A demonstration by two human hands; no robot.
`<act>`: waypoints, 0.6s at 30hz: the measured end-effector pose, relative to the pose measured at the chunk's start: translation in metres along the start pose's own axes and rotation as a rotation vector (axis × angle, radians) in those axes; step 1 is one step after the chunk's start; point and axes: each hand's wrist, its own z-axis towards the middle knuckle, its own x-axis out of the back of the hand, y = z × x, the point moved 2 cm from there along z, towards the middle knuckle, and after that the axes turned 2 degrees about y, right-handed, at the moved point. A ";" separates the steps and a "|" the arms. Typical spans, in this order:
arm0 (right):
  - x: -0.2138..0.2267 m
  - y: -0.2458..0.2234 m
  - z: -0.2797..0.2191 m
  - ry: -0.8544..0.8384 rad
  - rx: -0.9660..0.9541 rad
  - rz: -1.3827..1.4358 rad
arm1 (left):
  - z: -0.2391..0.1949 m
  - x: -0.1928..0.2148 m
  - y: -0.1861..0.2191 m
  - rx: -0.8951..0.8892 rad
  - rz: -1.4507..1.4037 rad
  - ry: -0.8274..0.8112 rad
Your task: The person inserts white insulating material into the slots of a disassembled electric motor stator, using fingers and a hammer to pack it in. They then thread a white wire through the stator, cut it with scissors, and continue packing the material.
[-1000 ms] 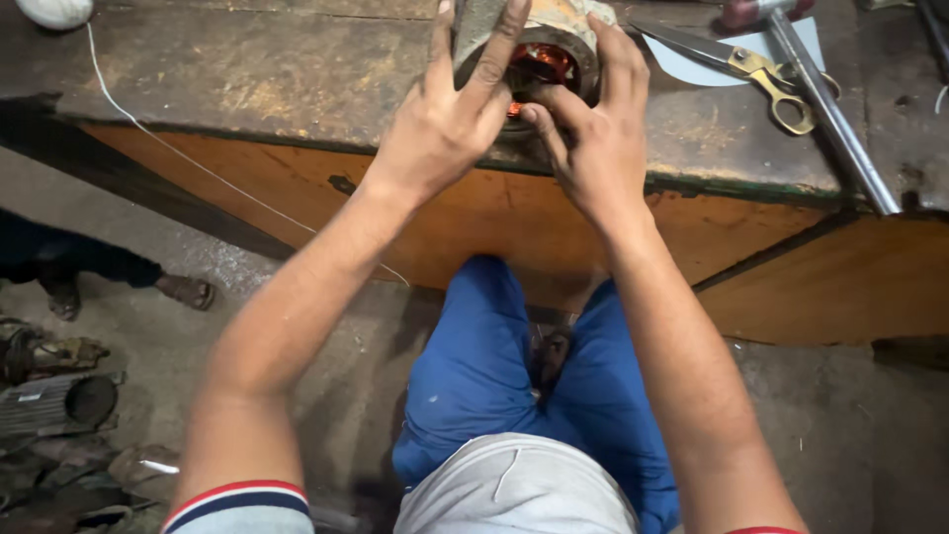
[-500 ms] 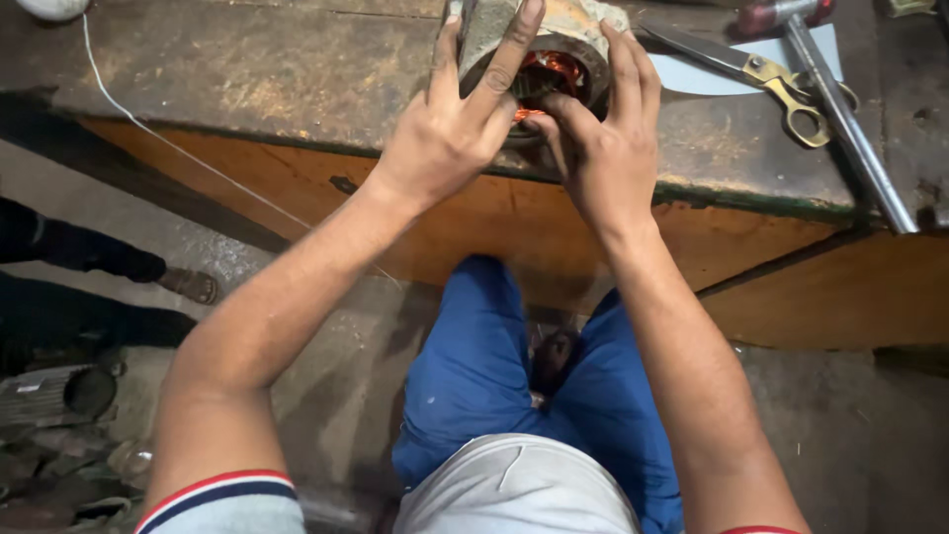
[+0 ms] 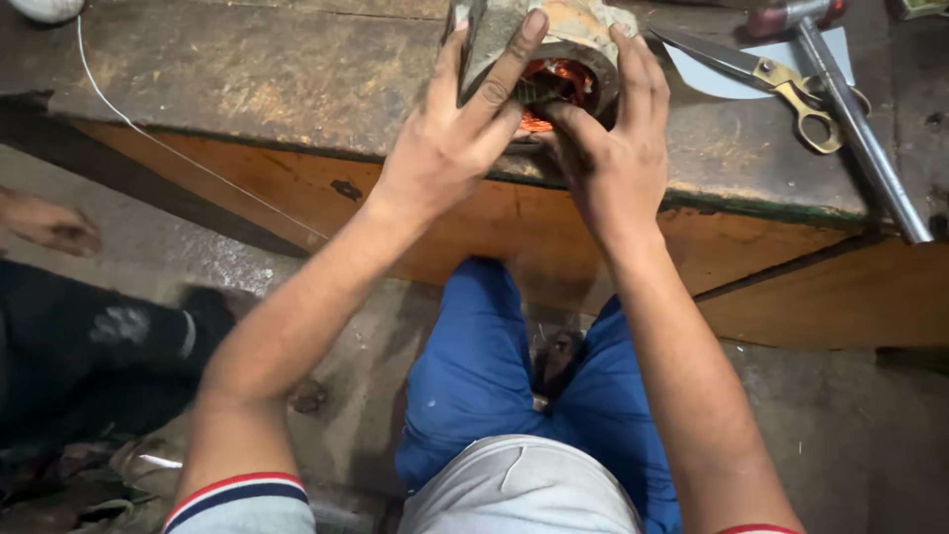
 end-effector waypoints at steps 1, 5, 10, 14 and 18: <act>0.002 0.001 0.000 -0.014 0.006 0.008 | -0.009 -0.001 -0.001 0.053 -0.156 0.027; 0.019 -0.003 -0.012 0.026 0.027 0.061 | -0.091 -0.014 -0.020 0.467 -0.705 0.579; 0.051 -0.032 -0.080 0.202 -0.083 0.224 | -0.280 -0.052 -0.064 1.420 0.016 0.557; 0.052 -0.050 -0.133 0.027 -0.170 0.308 | -0.367 -0.108 -0.094 1.496 -0.163 0.599; 0.050 -0.060 -0.154 -0.067 -0.238 0.331 | -0.383 -0.112 -0.097 1.774 -0.150 0.474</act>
